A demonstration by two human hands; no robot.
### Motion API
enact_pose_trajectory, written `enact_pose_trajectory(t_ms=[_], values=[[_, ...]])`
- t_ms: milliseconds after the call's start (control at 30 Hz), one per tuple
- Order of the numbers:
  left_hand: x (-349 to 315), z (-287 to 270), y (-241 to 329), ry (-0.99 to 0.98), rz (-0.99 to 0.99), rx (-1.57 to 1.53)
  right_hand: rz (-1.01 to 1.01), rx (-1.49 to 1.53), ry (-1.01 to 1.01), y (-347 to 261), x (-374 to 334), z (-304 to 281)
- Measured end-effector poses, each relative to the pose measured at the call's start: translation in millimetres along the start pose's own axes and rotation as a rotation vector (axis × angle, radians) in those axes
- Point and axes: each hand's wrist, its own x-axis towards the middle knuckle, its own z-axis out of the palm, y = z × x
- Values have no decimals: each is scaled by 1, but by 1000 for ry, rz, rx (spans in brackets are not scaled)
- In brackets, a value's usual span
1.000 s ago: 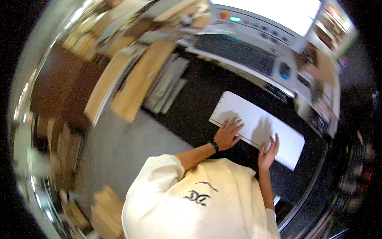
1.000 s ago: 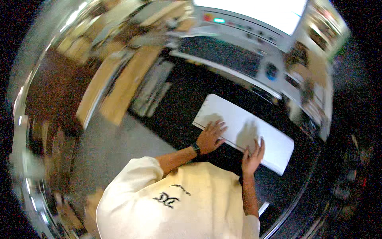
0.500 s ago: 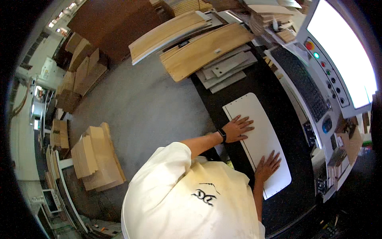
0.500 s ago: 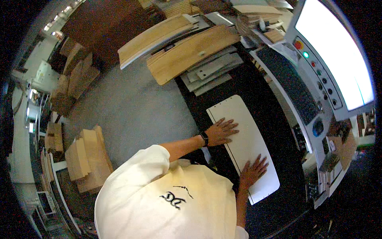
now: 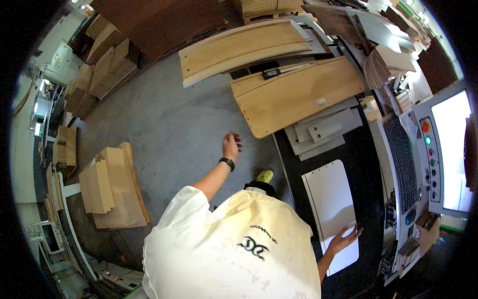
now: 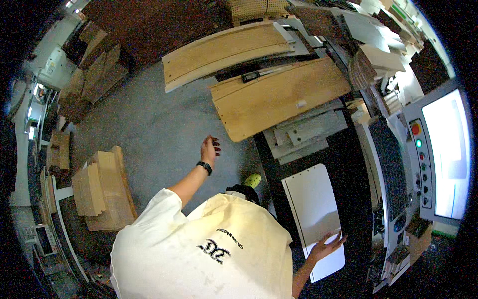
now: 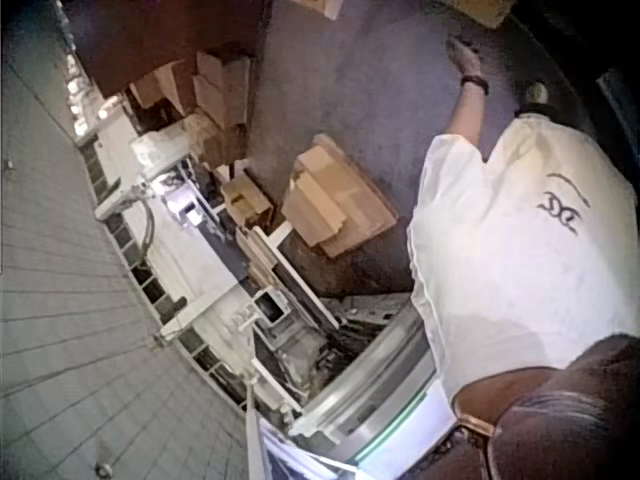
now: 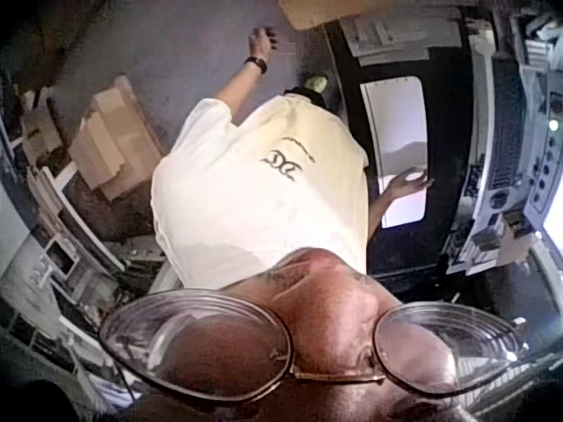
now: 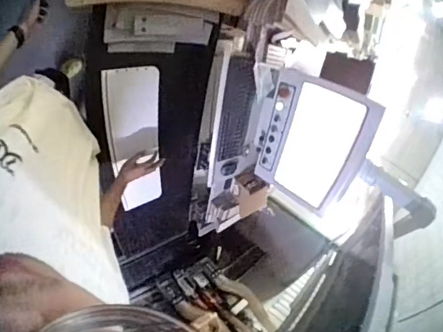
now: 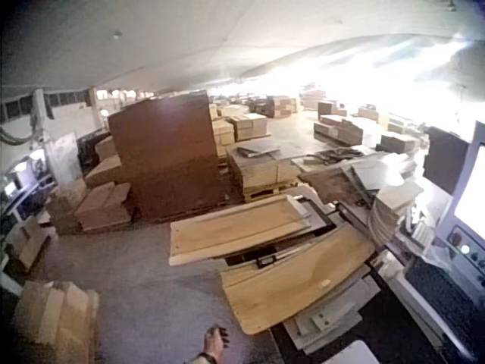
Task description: The person assembles a wood panel to a white panel by hand, inserting a dowel and then fitting the pieces together at a factory workstation.
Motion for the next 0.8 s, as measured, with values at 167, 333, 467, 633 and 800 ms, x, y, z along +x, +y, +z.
enact_pose_trajectory(t_ms=[167, 333, 467, 633, 800], values=[[65, -22, 56, -25, -27, -85, 113, -439, -130, -34, -11, 52], [68, -9, 89, -190, -130, -217, 96, -342, -155, -36, -6, 50], [23, 19, 91, -421, -317, -318, 92, -318, -147, -27, -2, 49], [-11, 42, 88, -688, -205, -283, 144, -175, -92, -18, -3, 42], [-3, 46, 92, -743, -285, -509, 91, 53, 14, -14, -12, 46]])
